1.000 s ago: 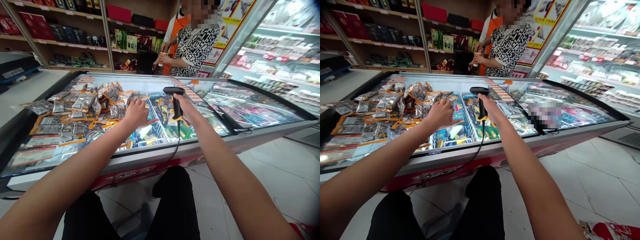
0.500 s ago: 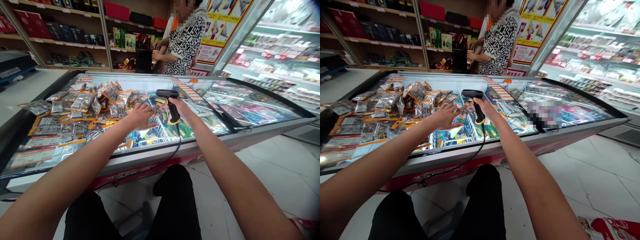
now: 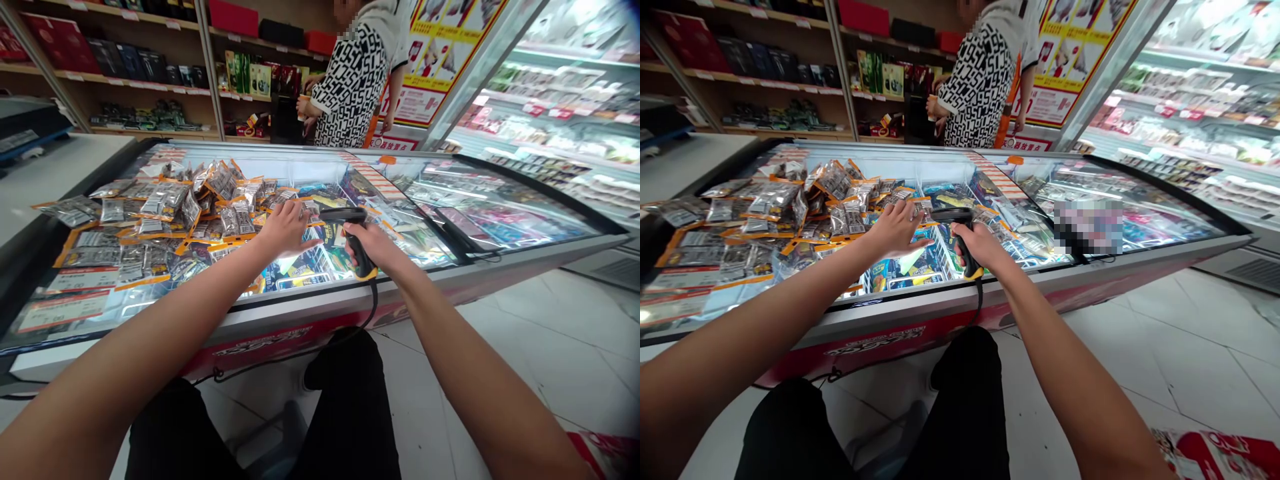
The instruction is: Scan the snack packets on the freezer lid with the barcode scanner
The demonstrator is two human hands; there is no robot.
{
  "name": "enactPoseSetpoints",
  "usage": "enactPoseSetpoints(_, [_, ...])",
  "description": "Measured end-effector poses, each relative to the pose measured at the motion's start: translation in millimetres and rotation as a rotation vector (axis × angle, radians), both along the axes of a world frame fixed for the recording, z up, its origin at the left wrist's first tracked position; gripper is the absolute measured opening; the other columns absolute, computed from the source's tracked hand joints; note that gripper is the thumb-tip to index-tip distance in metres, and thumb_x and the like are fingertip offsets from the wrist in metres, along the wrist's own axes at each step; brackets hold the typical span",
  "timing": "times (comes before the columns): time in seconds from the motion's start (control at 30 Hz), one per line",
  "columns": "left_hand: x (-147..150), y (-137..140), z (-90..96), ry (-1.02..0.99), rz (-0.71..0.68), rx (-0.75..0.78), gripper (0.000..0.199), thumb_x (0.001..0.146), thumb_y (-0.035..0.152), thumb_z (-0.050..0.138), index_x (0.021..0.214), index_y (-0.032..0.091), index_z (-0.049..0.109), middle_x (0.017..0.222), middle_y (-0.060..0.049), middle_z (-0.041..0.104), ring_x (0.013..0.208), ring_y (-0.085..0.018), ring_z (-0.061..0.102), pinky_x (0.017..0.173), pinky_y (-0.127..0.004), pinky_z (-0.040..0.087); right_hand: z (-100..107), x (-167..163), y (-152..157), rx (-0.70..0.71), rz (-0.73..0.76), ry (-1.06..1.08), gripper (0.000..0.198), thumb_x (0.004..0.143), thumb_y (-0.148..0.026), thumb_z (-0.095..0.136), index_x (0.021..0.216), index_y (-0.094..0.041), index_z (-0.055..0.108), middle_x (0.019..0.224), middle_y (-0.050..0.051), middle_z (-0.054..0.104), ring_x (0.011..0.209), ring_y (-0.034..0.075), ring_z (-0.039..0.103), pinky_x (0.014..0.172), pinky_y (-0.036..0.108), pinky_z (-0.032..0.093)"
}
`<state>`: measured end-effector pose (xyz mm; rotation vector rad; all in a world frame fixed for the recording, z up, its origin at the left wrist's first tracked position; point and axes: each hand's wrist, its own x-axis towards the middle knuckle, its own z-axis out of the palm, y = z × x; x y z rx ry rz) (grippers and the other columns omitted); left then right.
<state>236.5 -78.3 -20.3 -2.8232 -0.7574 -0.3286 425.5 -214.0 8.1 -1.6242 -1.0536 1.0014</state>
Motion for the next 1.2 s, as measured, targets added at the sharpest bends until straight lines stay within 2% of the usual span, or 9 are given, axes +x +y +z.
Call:
enactPoseSetpoints(0.2, [0.2, 0.4, -1.9, -0.018, 0.004, -0.008, 0.084, 0.102, 0.074, 0.034, 0.155, 0.011, 0.051, 0.158, -0.028, 0.048, 0.14, -0.044, 0.048, 0.113, -0.054, 0.037, -3.0, -2.6, -5.9, 0.003, 0.008, -0.025, 0.025, 0.094, -0.043, 0.066, 0.084, -0.023, 0.055, 0.052, -0.002, 0.057, 0.039, 0.015, 0.053, 0.04, 0.025, 0.044])
enactPoseSetpoints(0.5, [1.6, -1.2, -1.9, 0.014, 0.038, 0.02, 0.088, 0.104, 0.072, 0.032, 0.159, 0.006, 0.048, 0.161, -0.029, 0.046, 0.143, -0.044, 0.046, 0.113, -0.054, 0.038, -5.5, -2.2, -10.1, 0.009, 0.017, 0.006, 0.032, 0.089, -0.051, 0.072, 0.084, -0.023, 0.055, 0.053, -0.002, 0.057, 0.041, 0.015, 0.054, 0.042, 0.026, 0.044])
enactPoseSetpoints(0.57, [2.0, -2.3, -0.5, 0.008, 0.041, 0.051, 0.085, 0.104, 0.071, 0.034, 0.155, 0.006, 0.054, 0.159, -0.028, 0.049, 0.141, -0.043, 0.048, 0.113, -0.054, 0.038, -6.0, 1.8, -8.1, 0.056, -0.032, -0.001, 0.034, 0.088, -0.054, 0.072, 0.083, -0.023, 0.057, 0.055, -0.001, 0.059, 0.044, 0.016, 0.055, 0.045, 0.027, 0.046])
enactPoseSetpoints(0.7, [1.4, -2.6, 3.1, -0.03, 0.054, 0.111, 0.071, 0.102, 0.064, 0.044, 0.135, 0.006, 0.069, 0.149, -0.027, 0.058, 0.137, -0.042, 0.051, 0.11, -0.053, 0.04, -6.1, 24.9, 6.0, 0.176, -0.244, -0.1, 0.035, 0.088, -0.056, 0.068, 0.082, -0.021, 0.065, 0.068, 0.003, 0.067, 0.06, 0.017, 0.06, 0.056, 0.027, 0.049])
enactPoseSetpoints(0.83, [-2.7, -0.3, 4.9, -0.089, 0.099, 0.135, 0.066, 0.102, 0.06, 0.049, 0.131, 0.006, 0.071, 0.151, -0.028, 0.056, 0.137, -0.044, 0.05, 0.108, -0.054, 0.041, -4.1, 49.6, 26.7, 0.188, -0.317, -0.218, 0.035, 0.091, -0.055, 0.066, 0.081, -0.022, 0.066, 0.069, 0.001, 0.062, 0.067, 0.018, 0.058, 0.06, 0.028, 0.046])
enactPoseSetpoints(0.93, [-5.8, 0.1, 4.6, -0.081, 0.086, 0.14, 0.066, 0.103, 0.06, 0.047, 0.134, 0.005, 0.068, 0.151, -0.028, 0.055, 0.136, -0.043, 0.051, 0.108, -0.053, 0.041, -2.3, 54.0, 37.4, 0.096, -0.275, -0.306, 0.036, 0.092, -0.055, 0.067, 0.081, -0.021, 0.068, 0.07, 0.001, 0.064, 0.068, 0.02, 0.057, 0.063, 0.03, 0.046])
enactPoseSetpoints(1.0, [-6.3, 0.3, 3.5, -0.048, 0.011, 0.136, 0.066, 0.105, 0.059, 0.045, 0.14, 0.007, 0.064, 0.152, -0.027, 0.055, 0.138, -0.042, 0.05, 0.111, -0.053, 0.04, -2.2, 50.7, 40.9, 0.077, -0.212, -0.324, 0.037, 0.092, -0.056, 0.067, 0.083, -0.021, 0.07, 0.071, 0.002, 0.066, 0.071, 0.021, 0.059, 0.067, 0.031, 0.047])
enactPoseSetpoints(1.13, [-3.8, 3.1, 0.0, 0.052, -0.212, 0.067, 0.066, 0.108, 0.059, 0.039, 0.161, 0.021, 0.049, 0.17, -0.014, 0.042, 0.147, -0.039, 0.045, 0.117, -0.054, 0.036, -4.6, 38.6, 43.0, 0.175, -0.001, -0.182, 0.039, 0.093, -0.06, 0.067, 0.088, -0.021, 0.074, 0.085, 0.004, 0.074, 0.087, 0.023, 0.068, 0.086, 0.032, 0.052])
enactPoseSetpoints(1.2, [-2.3, 5.1, -0.7, 0.085, -0.255, 0.026, 0.064, 0.109, 0.059, 0.037, 0.165, 0.029, 0.043, 0.177, -0.007, 0.034, 0.148, -0.04, 0.044, 0.115, -0.055, 0.038, -6.5, 32.5, 43.2, 0.207, 0.097, -0.102, 0.039, 0.092, -0.06, 0.069, 0.091, -0.021, 0.075, 0.091, 0.004, 0.077, 0.095, 0.024, 0.07, 0.094, 0.033, 0.052])
